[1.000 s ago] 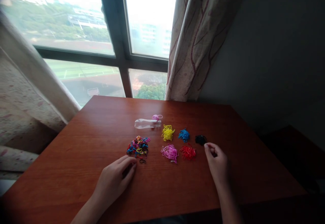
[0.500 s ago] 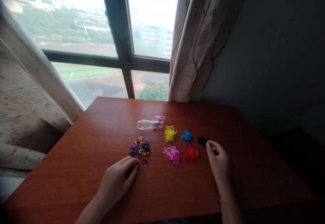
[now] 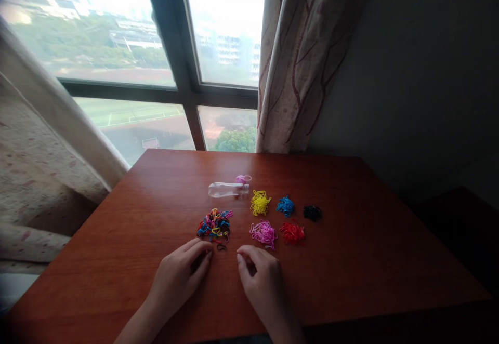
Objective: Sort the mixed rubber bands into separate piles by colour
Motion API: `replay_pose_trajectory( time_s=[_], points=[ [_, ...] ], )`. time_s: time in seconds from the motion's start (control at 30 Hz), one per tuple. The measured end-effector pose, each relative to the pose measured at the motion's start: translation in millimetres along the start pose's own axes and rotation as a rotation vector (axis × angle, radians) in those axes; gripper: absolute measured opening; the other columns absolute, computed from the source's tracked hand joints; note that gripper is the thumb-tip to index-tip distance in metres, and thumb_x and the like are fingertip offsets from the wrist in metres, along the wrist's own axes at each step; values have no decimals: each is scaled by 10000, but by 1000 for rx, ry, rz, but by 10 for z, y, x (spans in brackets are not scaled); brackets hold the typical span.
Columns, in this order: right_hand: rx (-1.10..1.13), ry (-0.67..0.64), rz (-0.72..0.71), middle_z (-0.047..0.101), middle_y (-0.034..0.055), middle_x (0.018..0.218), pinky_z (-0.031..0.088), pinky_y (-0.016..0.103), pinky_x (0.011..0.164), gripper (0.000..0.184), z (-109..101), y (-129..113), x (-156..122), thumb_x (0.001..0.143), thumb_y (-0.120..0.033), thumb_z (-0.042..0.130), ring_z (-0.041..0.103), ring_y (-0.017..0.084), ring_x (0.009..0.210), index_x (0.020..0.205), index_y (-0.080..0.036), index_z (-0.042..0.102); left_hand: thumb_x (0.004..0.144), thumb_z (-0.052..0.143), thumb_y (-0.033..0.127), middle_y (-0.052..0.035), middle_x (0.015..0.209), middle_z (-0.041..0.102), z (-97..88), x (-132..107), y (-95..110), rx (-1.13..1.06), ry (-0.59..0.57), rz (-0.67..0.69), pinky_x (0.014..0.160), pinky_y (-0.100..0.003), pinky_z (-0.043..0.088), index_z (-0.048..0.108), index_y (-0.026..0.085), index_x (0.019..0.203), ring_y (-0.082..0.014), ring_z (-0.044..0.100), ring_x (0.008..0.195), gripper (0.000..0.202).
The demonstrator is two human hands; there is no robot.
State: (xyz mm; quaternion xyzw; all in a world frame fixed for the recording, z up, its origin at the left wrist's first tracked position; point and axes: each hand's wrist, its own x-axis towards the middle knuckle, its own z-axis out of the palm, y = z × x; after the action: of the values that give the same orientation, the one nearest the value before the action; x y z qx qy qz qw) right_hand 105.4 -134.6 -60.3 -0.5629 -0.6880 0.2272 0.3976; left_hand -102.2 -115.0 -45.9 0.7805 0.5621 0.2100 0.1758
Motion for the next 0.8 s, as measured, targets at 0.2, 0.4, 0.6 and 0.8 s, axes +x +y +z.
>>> replay_pose_trajectory(
  time_s=[0.2, 0.4, 0.6, 0.8],
  points=[
    [-115, -71, -47, 698, 6, 782, 447, 247, 658, 159, 85, 13, -29, 909, -174, 516, 651, 166, 696, 904, -228, 666, 938, 466, 241, 2, 910, 701, -1, 6, 8, 21, -2, 5, 689, -256, 463, 631, 255, 913, -170, 674, 817, 167],
    [-174, -102, -66, 687, 3, 785, 422, 253, 668, 167, 79, 2, -39, 902, -152, 511, 636, 166, 707, 893, -234, 657, 940, 463, 251, -4, 916, 705, -2, 4, 6, 32, 12, 17, 690, -252, 469, 633, 252, 907, -169, 678, 823, 173],
    [-185, -101, -61, 685, -2, 781, 414, 247, 669, 173, 71, -32, -20, 901, -142, 509, 635, 160, 710, 890, -231, 657, 932, 470, 256, 0, 922, 707, 1, 10, 8, 7, 43, 8, 669, -243, 474, 638, 254, 928, -162, 682, 809, 168],
    [-175, -112, -44, 688, 2, 796, 419, 251, 677, 182, 63, -59, -3, 896, -133, 502, 638, 165, 724, 887, -231, 656, 921, 493, 273, 18, 849, 686, -25, 115, 18, -32, 118, -72, 619, -226, 459, 646, 256, 946, -128, 643, 672, 156]
  ],
)
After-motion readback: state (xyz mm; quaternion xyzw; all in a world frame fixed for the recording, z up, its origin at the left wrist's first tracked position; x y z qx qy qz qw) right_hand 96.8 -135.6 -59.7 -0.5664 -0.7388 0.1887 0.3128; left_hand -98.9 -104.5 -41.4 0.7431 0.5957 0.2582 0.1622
